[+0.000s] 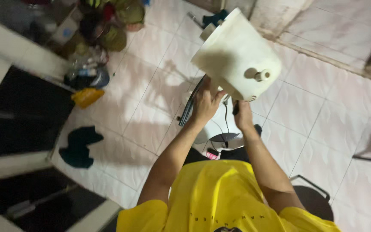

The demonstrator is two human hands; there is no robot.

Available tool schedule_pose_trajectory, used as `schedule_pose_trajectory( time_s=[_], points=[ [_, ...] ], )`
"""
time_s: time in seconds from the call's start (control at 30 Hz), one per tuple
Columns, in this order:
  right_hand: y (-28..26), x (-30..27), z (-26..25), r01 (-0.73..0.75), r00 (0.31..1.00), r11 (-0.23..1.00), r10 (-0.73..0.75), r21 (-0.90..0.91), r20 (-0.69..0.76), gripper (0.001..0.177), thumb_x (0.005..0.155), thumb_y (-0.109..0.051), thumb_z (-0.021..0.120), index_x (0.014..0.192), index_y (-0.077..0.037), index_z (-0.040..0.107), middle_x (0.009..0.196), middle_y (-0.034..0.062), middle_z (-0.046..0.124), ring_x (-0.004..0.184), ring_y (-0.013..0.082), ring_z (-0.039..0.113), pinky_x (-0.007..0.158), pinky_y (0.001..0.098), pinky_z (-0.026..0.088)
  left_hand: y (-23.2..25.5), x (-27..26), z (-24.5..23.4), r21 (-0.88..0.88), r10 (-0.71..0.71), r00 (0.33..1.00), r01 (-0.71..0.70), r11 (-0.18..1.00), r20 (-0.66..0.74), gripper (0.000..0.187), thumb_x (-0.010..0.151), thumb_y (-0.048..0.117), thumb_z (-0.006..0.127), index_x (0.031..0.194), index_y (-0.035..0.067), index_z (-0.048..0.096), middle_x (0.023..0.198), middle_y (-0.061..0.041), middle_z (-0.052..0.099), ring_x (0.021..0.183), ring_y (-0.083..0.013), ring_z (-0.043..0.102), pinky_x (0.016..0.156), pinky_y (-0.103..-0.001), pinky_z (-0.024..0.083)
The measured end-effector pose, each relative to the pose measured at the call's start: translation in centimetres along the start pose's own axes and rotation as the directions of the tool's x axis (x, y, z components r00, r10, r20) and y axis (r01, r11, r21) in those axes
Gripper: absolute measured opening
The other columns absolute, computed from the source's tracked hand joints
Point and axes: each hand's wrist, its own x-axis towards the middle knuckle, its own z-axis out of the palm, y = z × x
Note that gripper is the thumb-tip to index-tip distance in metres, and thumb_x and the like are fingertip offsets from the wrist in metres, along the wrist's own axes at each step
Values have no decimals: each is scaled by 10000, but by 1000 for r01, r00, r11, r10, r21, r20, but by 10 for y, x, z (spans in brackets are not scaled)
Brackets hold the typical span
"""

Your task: The person uses a screwdriver to tighten screws on the neck and motor housing of a standing fan. They repeatedly retrieve small parts from a green bowl on a nearby table and insert them into the fan assembly.

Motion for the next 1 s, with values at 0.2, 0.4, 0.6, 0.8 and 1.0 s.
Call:
schedule_pose_trajectory(
  time_s=[0.2,0.4,0.6,0.8,1.0],
  points=[
    [-21,-12,11,151,961,927,-219,-342,-168,288,1039,-336,550,1034,-63,640,818,132,617,750,260,556,685,412,456,-24,-13,1,50,-16,997,13,999,78,502,1046,448,594,1315,29,532,1231,-197,675,1116,-343,700,918,-407,583],
    [-35,-25,-46,-196,977,877,138,439,161,513,1112,-444,352,1230,-37,642,1290,111,686,1198,200,653,1055,339,500,-79,-124,8,-131,-223,975,218,967,-19,509,1017,-11,504,1501,-76,361,1502,-277,437,1396,-400,453,1152,-450,371],
    [-23,-37,-206,-292,956,915,274,279,101,482,1104,-402,382,1164,18,611,1313,141,689,1100,226,700,954,374,565,-20,-198,123,-55,-434,806,495,867,402,269,1005,105,619,1248,10,556,1139,-152,636,930,-245,663,792,-344,538],
    [10,-53,-387,-368,927,930,368,17,-73,410,1111,-329,408,1205,-38,681,965,181,742,901,208,704,862,347,558,90,-74,320,-339,-66,910,219,915,410,270,1005,69,598,1263,5,551,1235,-174,610,1041,-269,653,866,-358,549],
    [32,-70,-500,-340,721,803,557,490,-412,288,1100,-304,420,1080,-68,583,631,21,505,464,87,357,407,242,255,193,11,424,-351,163,660,162,922,733,223,1061,97,496,1248,41,603,1244,-137,668,1105,-276,691,925,-352,546]
  ],
)
